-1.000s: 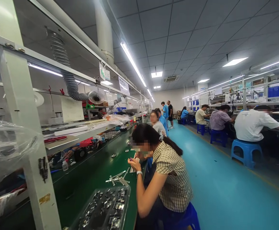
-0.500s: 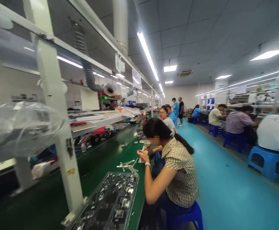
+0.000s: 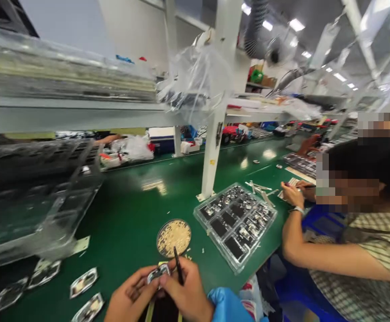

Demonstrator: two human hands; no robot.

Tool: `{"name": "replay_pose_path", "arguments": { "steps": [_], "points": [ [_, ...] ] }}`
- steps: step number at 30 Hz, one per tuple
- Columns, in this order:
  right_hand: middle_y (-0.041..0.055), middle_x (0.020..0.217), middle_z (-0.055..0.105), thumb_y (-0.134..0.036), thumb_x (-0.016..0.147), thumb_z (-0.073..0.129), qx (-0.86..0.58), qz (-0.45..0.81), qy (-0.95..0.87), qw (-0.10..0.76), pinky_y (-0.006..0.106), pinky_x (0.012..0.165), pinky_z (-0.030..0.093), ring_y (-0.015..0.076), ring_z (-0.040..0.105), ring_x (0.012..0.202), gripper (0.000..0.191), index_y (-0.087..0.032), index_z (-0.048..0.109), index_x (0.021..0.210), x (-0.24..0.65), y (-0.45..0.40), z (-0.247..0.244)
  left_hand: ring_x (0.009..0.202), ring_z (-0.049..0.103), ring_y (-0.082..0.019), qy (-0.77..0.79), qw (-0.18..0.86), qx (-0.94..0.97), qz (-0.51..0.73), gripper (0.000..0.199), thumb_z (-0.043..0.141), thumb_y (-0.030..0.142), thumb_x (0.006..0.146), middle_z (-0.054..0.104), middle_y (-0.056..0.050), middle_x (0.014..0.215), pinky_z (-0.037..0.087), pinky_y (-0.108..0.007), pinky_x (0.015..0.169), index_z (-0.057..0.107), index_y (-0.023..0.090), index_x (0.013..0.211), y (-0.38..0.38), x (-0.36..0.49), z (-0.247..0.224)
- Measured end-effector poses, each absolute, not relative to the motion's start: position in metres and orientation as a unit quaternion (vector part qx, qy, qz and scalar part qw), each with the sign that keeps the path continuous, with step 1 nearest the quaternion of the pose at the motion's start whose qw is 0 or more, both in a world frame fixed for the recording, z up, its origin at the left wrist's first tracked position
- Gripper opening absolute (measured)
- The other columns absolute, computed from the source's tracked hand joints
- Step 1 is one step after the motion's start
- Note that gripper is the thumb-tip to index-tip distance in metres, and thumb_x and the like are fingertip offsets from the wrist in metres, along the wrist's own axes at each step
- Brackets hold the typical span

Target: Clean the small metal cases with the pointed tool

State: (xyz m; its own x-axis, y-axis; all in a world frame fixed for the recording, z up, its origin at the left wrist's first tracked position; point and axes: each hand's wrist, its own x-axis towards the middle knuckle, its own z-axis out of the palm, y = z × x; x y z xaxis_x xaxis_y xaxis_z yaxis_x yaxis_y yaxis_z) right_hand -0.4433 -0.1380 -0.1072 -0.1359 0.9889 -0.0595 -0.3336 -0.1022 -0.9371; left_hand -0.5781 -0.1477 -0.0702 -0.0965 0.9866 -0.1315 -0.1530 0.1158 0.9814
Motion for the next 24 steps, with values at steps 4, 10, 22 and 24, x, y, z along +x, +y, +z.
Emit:
{"name": "replay_pose_path", "arguments": {
  "steps": [4,10,22,24],
  "points": [
    [-0.0012,0.071,0.059,-0.051,0.078,0.080,-0.363,0.647,-0.417,0.526,0.028,0.061,0.049,0.0112,0.054,0.059,0.044,-0.016,0.054,0.089,-0.441,-0.138,-0.101,0.059,0.070,-0.020,0.504,0.572,0.378,0.525,0.052,0.088,0.057,0.059,0.077,-0.009,0.074,0.059,-0.026,0.059,0.076,0.013,0.084,-0.147,-0.575,-0.060],
    [-0.0022,0.069,0.058,-0.045,0.080,0.080,-0.367,0.646,-0.406,0.532,0.026,0.060,0.048,0.0107,0.053,0.059,0.039,-0.016,0.055,0.088,-0.440,-0.140,-0.097,0.066,0.070,-0.019,0.473,0.594,0.387,0.523,0.040,0.086,0.046,0.069,0.077,-0.009,0.083,0.059,-0.027,0.064,0.075,0.014,0.091,-0.146,-0.582,-0.077],
    [0.0013,0.070,0.064,-0.046,0.086,0.073,-0.373,0.622,-0.441,0.529,0.022,0.057,0.045,0.0115,0.057,0.058,0.034,-0.015,0.060,0.087,-0.436,-0.140,-0.075,0.058,0.065,-0.016,0.472,0.658,0.378,0.448,0.049,0.086,0.050,0.069,0.073,-0.007,0.068,0.048,-0.021,0.054,0.073,0.011,0.096,-0.141,-0.585,-0.061],
    [0.0013,0.068,0.064,-0.048,0.087,0.071,-0.363,0.626,-0.444,0.528,0.023,0.056,0.045,0.0121,0.058,0.057,0.035,-0.015,0.060,0.086,-0.436,-0.140,-0.072,0.058,0.064,-0.015,0.477,0.663,0.369,0.443,0.048,0.085,0.049,0.070,0.072,-0.006,0.065,0.048,-0.021,0.055,0.073,0.011,0.097,-0.141,-0.584,-0.058]
  ]
}}
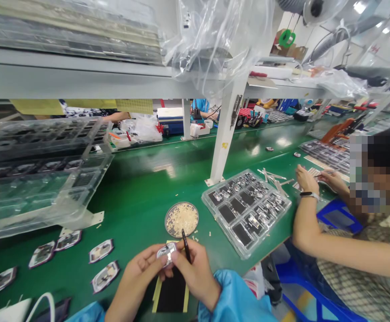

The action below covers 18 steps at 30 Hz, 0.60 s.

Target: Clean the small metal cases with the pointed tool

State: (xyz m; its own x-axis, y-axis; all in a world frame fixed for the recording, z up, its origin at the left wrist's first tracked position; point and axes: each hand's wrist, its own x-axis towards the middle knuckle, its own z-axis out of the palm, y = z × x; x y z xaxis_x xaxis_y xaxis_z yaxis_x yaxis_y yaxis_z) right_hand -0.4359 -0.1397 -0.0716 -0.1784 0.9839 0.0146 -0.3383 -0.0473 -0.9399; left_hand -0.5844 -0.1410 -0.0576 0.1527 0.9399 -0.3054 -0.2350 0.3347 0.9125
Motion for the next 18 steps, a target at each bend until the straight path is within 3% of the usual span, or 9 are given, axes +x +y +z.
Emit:
{"name": "replay_pose_path", "arguments": {
  "steps": [3,8,12,18],
  "points": [
    [0.0010,0.067,0.063,-0.051,0.088,0.070,-0.360,0.629,-0.444,0.526,0.021,0.051,0.040,0.0092,0.051,0.052,0.038,-0.015,0.059,0.085,-0.435,-0.141,-0.072,0.058,0.063,-0.015,0.474,0.671,0.361,0.441,0.045,0.083,0.045,0.073,0.072,-0.005,0.067,0.047,-0.021,0.054,0.073,0.011,0.100,-0.142,-0.584,-0.055],
    [-0.0060,0.056,0.044,-0.058,0.090,0.063,-0.364,0.654,-0.416,0.517,0.021,0.043,0.016,0.0044,0.024,0.044,0.045,-0.013,0.062,0.091,-0.430,-0.145,-0.084,0.060,0.065,-0.015,0.469,0.661,0.382,0.444,0.041,0.080,0.042,0.078,0.074,-0.007,0.071,0.048,-0.021,0.055,0.071,0.011,0.103,-0.144,-0.585,-0.058],
    [-0.0085,0.053,0.034,-0.055,0.089,0.066,-0.362,0.656,-0.408,0.522,0.022,0.043,0.015,0.0053,0.023,0.045,0.041,-0.013,0.063,0.090,-0.429,-0.144,-0.087,0.067,0.070,-0.018,0.480,0.618,0.407,0.471,0.039,0.081,0.042,0.076,0.077,-0.009,0.083,0.056,-0.025,0.064,0.071,0.013,0.101,-0.147,-0.586,-0.061],
    [-0.0073,0.056,0.039,-0.051,0.090,0.067,-0.358,0.650,-0.406,0.533,0.021,0.043,0.016,0.0046,0.023,0.045,0.037,-0.014,0.063,0.087,-0.430,-0.143,-0.085,0.080,0.074,-0.021,0.491,0.580,0.449,0.470,0.033,0.076,0.039,0.082,0.078,-0.011,0.100,0.061,-0.031,0.078,0.068,0.015,0.103,-0.150,-0.587,-0.063]
  ]
}}
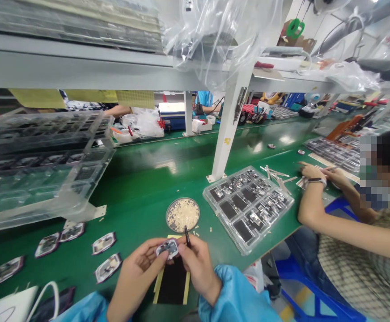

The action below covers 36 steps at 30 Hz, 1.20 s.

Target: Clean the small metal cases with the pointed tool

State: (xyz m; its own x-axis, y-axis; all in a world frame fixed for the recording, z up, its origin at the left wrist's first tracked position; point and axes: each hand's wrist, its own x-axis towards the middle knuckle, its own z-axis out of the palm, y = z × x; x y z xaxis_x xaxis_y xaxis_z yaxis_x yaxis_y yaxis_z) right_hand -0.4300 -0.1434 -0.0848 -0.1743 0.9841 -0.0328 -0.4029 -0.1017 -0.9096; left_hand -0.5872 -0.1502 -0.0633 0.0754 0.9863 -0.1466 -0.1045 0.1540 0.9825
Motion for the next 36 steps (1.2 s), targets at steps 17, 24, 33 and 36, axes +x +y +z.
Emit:
{"name": "replay_pose_path", "arguments": {
  "steps": [17,24,33,36],
  "points": [
    [-0.0011,0.061,0.051,-0.032,0.095,0.060,-0.594,0.315,-0.650,0.354,0.027,0.056,0.031,0.0133,0.048,0.058,0.036,-0.018,0.055,0.062,-0.352,-0.169,-0.064,0.121,0.059,-0.027,0.412,0.222,0.836,0.285,0.032,0.062,0.021,0.092,0.067,-0.007,0.126,0.047,-0.040,0.102,0.068,0.031,0.122,-0.154,-0.575,-0.059],
    [-0.0012,0.065,0.050,-0.038,0.095,0.061,-0.586,0.386,-0.597,0.389,0.025,0.056,0.033,0.0125,0.045,0.062,0.034,-0.016,0.061,0.070,-0.352,-0.168,-0.067,0.115,0.063,-0.027,0.480,0.318,0.764,0.291,0.036,0.064,0.028,0.090,0.069,-0.007,0.125,0.049,-0.041,0.102,0.065,0.028,0.126,-0.155,-0.556,-0.051],
    [0.0007,0.074,0.061,-0.044,0.086,0.072,-0.531,0.504,-0.506,0.456,0.025,0.062,0.041,0.0145,0.051,0.068,0.029,-0.016,0.068,0.083,-0.377,-0.169,-0.066,0.074,0.067,-0.021,0.518,0.489,0.620,0.330,0.024,0.063,0.037,0.091,0.069,-0.002,0.072,0.054,-0.027,0.073,0.075,0.020,0.102,-0.161,-0.551,-0.052],
    [-0.0010,0.071,0.057,-0.044,0.081,0.078,-0.529,0.514,-0.489,0.465,0.024,0.059,0.038,0.0131,0.047,0.065,0.030,-0.016,0.068,0.080,-0.385,-0.166,-0.067,0.083,0.070,-0.022,0.528,0.430,0.656,0.327,0.023,0.063,0.032,0.091,0.075,-0.004,0.087,0.054,-0.026,0.075,0.075,0.023,0.109,-0.162,-0.554,-0.050]
  ]
}}
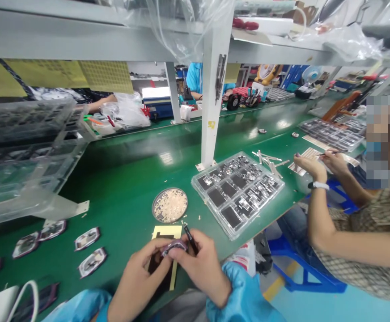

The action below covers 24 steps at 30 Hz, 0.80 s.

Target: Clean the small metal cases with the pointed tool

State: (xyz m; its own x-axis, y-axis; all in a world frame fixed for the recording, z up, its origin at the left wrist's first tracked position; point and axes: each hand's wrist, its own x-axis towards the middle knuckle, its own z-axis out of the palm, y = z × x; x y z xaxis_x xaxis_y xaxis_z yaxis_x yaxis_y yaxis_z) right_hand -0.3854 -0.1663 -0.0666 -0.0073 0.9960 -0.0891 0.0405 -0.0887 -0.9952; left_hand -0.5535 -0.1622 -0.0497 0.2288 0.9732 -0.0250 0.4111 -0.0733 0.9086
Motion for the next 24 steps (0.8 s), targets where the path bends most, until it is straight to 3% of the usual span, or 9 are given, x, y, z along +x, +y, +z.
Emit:
{"name": "replay_pose_path", "arguments": {
  "steps": [4,10,16,24],
  "points": [
    [0.0010,0.074,0.057,-0.041,0.086,0.074,-0.477,0.494,-0.541,0.486,0.025,0.063,0.040,0.0150,0.051,0.071,0.026,-0.016,0.073,0.077,-0.388,-0.162,-0.066,0.104,0.070,-0.021,0.490,0.381,0.712,0.328,0.029,0.059,0.026,0.094,0.074,-0.005,0.116,0.052,-0.026,0.093,0.071,0.028,0.120,-0.163,-0.559,-0.050],
    [0.0046,0.084,0.063,-0.041,0.090,0.071,-0.436,0.487,-0.562,0.507,0.027,0.070,0.046,0.0184,0.058,0.079,0.024,-0.019,0.077,0.086,-0.390,-0.160,-0.056,0.114,0.067,-0.021,0.481,0.380,0.717,0.331,0.033,0.057,0.025,0.096,0.071,-0.004,0.128,0.049,-0.027,0.101,0.068,0.031,0.127,-0.165,-0.566,-0.052],
    [0.0024,0.074,0.056,-0.051,0.086,0.072,-0.445,0.475,-0.551,0.522,0.026,0.061,0.042,0.0159,0.051,0.069,0.035,-0.018,0.077,0.075,-0.400,-0.163,-0.053,0.107,0.070,-0.023,0.470,0.405,0.699,0.355,0.033,0.069,0.031,0.089,0.075,-0.005,0.118,0.053,-0.027,0.094,0.071,0.029,0.121,-0.169,-0.566,-0.049],
    [0.0016,0.073,0.057,-0.040,0.088,0.071,-0.425,0.515,-0.484,0.566,0.024,0.062,0.043,0.0142,0.052,0.068,0.027,-0.016,0.075,0.076,-0.418,-0.163,-0.068,0.099,0.070,-0.022,0.485,0.451,0.633,0.402,0.024,0.064,0.036,0.094,0.075,-0.007,0.112,0.052,-0.029,0.088,0.071,0.022,0.112,-0.170,-0.559,-0.056]
  ]
}}
